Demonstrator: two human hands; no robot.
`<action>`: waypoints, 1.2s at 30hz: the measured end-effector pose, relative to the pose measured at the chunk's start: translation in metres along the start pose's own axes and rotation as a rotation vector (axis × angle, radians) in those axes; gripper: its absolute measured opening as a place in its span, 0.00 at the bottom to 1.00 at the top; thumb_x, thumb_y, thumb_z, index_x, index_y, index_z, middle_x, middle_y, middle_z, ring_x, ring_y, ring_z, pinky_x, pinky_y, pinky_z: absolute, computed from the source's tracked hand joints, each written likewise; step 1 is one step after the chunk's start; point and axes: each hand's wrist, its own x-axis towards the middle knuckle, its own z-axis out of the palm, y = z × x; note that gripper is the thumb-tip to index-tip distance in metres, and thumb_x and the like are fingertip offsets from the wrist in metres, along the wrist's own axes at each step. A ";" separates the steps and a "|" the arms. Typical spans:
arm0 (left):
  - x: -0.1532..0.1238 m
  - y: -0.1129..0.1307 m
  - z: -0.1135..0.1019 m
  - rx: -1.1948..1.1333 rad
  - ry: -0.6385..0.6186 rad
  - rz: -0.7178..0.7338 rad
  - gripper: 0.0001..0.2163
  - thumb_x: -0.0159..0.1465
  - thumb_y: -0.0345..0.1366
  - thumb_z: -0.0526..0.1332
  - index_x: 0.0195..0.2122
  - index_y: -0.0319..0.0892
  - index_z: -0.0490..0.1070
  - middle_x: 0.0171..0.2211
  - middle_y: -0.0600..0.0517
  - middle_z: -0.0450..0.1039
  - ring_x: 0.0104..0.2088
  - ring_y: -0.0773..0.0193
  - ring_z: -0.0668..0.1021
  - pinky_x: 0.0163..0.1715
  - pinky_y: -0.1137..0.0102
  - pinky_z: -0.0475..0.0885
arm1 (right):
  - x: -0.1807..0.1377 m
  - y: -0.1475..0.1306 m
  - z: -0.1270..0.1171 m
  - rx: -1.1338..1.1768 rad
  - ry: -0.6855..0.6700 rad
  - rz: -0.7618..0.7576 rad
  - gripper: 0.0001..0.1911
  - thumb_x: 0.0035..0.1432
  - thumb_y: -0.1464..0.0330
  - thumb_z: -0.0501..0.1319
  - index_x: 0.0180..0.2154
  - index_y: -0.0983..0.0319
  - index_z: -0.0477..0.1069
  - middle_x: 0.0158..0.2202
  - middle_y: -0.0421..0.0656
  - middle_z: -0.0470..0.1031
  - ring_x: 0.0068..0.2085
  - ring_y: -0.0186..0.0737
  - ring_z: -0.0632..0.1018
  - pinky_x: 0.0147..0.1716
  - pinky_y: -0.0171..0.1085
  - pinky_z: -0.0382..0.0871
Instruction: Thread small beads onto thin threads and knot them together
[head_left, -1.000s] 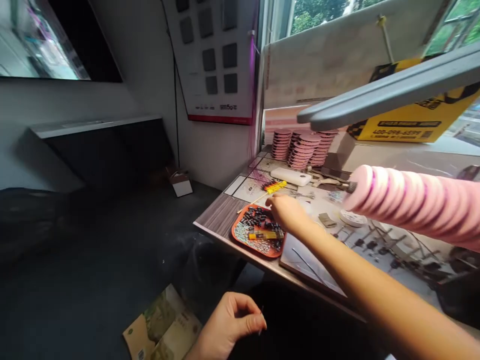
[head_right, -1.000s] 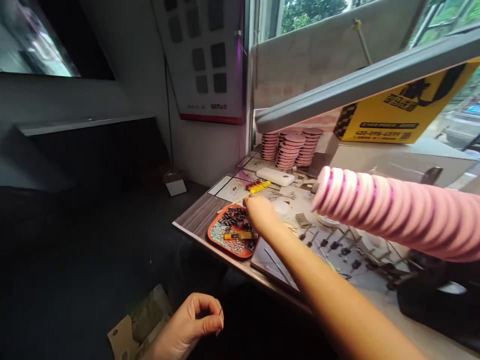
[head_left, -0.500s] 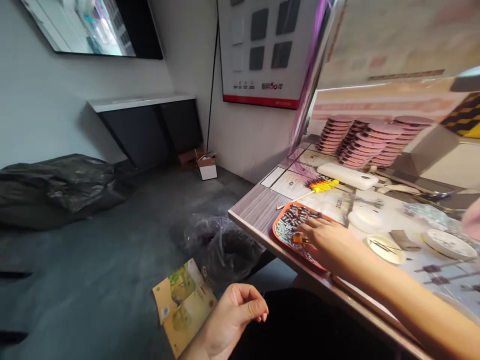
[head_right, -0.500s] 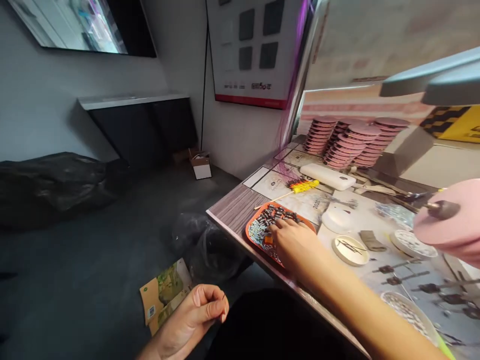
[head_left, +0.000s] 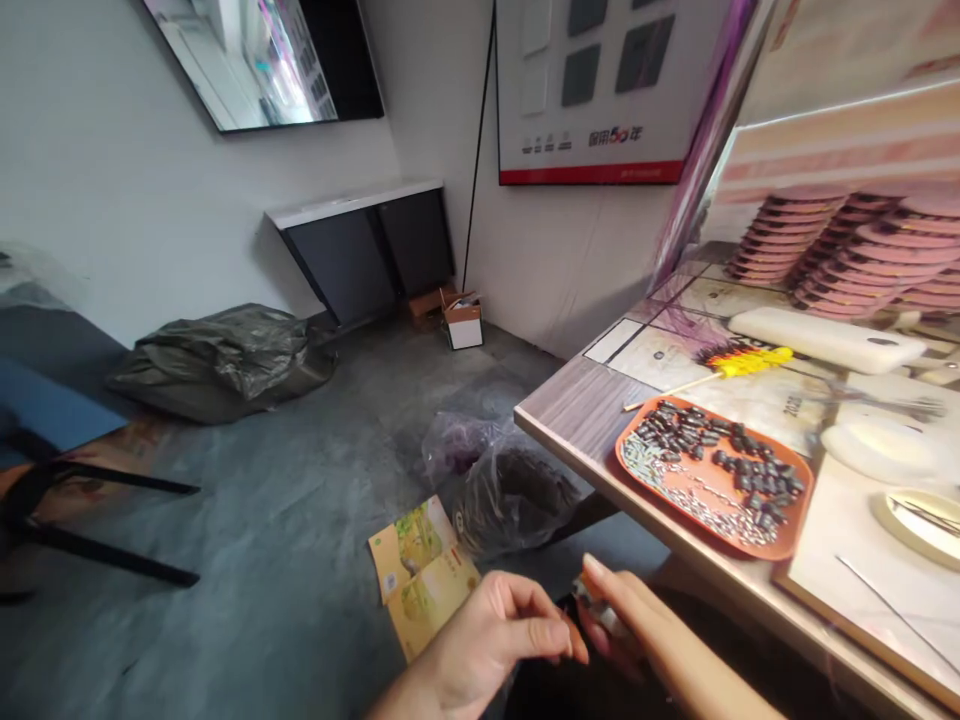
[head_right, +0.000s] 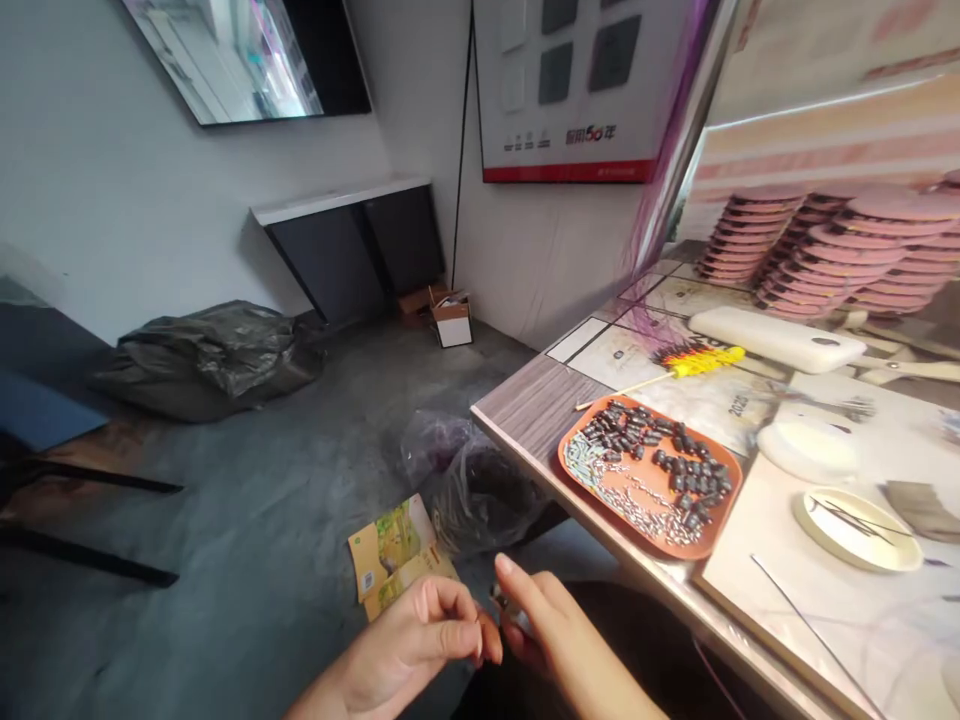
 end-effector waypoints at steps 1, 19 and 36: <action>0.000 -0.001 0.000 -0.024 -0.006 -0.018 0.09 0.44 0.35 0.71 0.18 0.37 0.73 0.23 0.50 0.77 0.26 0.68 0.73 0.30 0.74 0.62 | 0.003 0.005 0.006 0.096 -0.031 0.087 0.30 0.49 0.41 0.52 0.20 0.62 0.64 0.19 0.36 0.62 0.22 0.32 0.63 0.25 0.32 0.62; 0.004 -0.011 -0.007 -0.169 -0.022 -0.119 0.09 0.44 0.33 0.71 0.19 0.36 0.72 0.23 0.48 0.77 0.26 0.68 0.75 0.28 0.75 0.64 | 0.007 0.011 0.012 0.179 -0.197 0.132 0.30 0.52 0.44 0.50 0.16 0.62 0.63 0.18 0.37 0.63 0.24 0.33 0.59 0.27 0.33 0.53; 0.003 -0.009 -0.003 -0.173 -0.024 -0.102 0.10 0.44 0.34 0.72 0.18 0.37 0.71 0.25 0.48 0.77 0.25 0.69 0.74 0.28 0.76 0.62 | 0.004 0.019 0.002 0.190 0.005 0.095 0.28 0.53 0.44 0.52 0.20 0.61 0.59 0.19 0.34 0.56 0.22 0.31 0.59 0.25 0.32 0.58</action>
